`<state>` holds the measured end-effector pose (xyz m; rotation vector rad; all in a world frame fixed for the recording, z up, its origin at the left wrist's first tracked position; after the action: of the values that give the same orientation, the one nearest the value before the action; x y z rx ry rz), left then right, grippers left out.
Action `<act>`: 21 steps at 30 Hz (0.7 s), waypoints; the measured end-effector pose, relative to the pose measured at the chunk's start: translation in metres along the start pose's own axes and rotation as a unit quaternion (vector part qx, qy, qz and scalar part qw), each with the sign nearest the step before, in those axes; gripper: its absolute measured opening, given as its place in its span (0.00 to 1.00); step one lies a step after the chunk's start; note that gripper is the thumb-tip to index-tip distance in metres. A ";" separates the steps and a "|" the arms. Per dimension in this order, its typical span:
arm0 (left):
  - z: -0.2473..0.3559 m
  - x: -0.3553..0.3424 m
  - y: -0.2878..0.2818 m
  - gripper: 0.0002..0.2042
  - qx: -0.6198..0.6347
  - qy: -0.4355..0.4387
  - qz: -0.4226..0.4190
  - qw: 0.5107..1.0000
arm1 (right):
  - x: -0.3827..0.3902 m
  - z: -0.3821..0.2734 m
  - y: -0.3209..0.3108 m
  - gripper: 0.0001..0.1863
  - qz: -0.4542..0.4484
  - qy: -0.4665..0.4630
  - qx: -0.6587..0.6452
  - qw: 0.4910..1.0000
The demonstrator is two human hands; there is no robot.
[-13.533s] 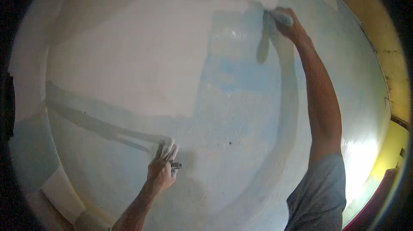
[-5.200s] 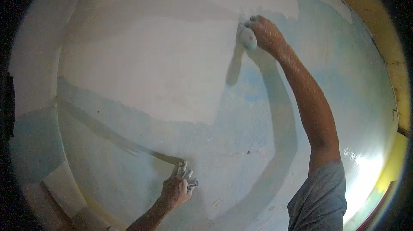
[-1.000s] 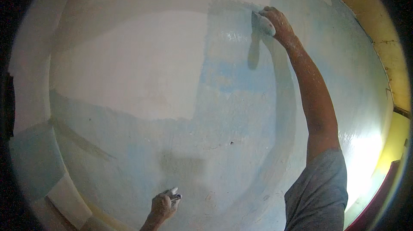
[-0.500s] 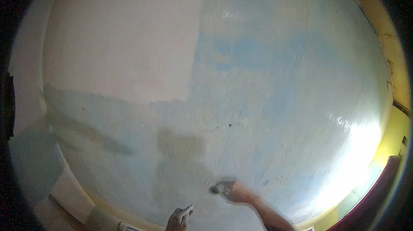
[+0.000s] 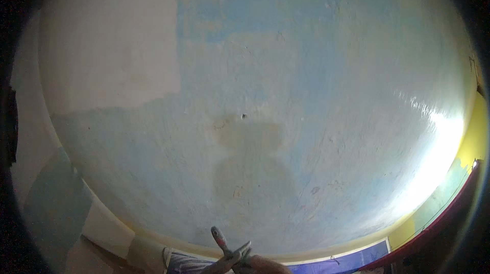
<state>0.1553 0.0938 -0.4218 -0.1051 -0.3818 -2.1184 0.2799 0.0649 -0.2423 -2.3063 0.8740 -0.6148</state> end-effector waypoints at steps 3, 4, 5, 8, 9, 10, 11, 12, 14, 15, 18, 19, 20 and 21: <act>0.046 -0.014 0.030 0.30 0.051 -0.084 -0.010 0.995 | 0.004 0.036 -0.010 0.16 0.077 0.011 -0.077 0.994; 0.059 -0.014 0.037 0.30 0.050 -0.087 -0.010 0.995 | 0.009 0.044 -0.013 0.17 0.099 0.039 -0.142 0.984; 0.075 -0.008 0.047 0.30 0.130 -0.073 -0.001 0.989 | 0.013 0.052 -0.015 0.18 0.121 0.066 -0.207 0.969; 0.114 -0.001 0.072 0.31 0.174 0.020 -0.009 0.984 | 0.022 0.051 -0.017 0.19 0.212 0.071 -0.377 0.899; 0.129 0.001 0.075 0.31 0.140 0.098 -0.029 0.985 | 0.017 0.058 -0.013 0.19 0.218 0.071 -0.382 0.895; 0.009 -0.010 0.008 0.31 -0.234 0.230 0.036 0.944 | 0.005 0.059 0.000 0.19 0.192 0.055 -0.516 0.833; 0.027 -0.014 0.022 0.31 -0.236 0.222 0.014 0.946 | 0.003 0.074 0.013 0.18 0.186 0.047 -0.646 0.739; 0.073 -0.015 0.044 0.31 -0.084 0.180 -0.013 0.980 | 0.005 0.073 0.014 0.17 0.196 0.047 -0.665 0.719; 0.062 -0.019 0.047 0.30 0.191 -0.006 0.007 0.982 | 0.002 0.074 0.020 0.16 0.210 0.058 -0.659 0.720; 0.068 -0.014 0.053 0.30 0.186 -0.008 0.002 0.983 | 0.002 0.075 0.025 0.16 0.217 0.071 -0.649 0.726; 0.098 0.012 0.074 0.35 0.381 -0.072 0.072 0.919 | 0.011 0.062 0.026 0.17 0.232 0.068 -0.605 0.759; 0.107 0.021 0.075 0.35 0.381 -0.063 0.070 0.920 | 0.012 0.055 0.028 0.18 0.243 0.062 -0.618 0.745; 0.111 0.027 0.081 0.36 0.337 -0.086 0.047 0.937 | 0.010 0.057 0.033 0.23 0.250 0.059 -0.611 0.749; 0.113 0.030 0.084 0.37 0.291 -0.107 0.024 0.950 | 0.017 0.055 0.038 0.18 0.289 0.051 -0.600 0.744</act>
<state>0.2004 0.0624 -0.2887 0.0009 -1.1054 -1.8676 0.3076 0.0501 -0.3036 -2.6975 2.4429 0.2495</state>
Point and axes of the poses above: each hand's wrist, its own x-axis away from the middle knuckle, its own y-axis out of the palm, z = x × y, the point moved 7 cm from there along -x, towards the middle knuckle, and after that the axes turned 10 degrees about x, right-handed, at the moved point
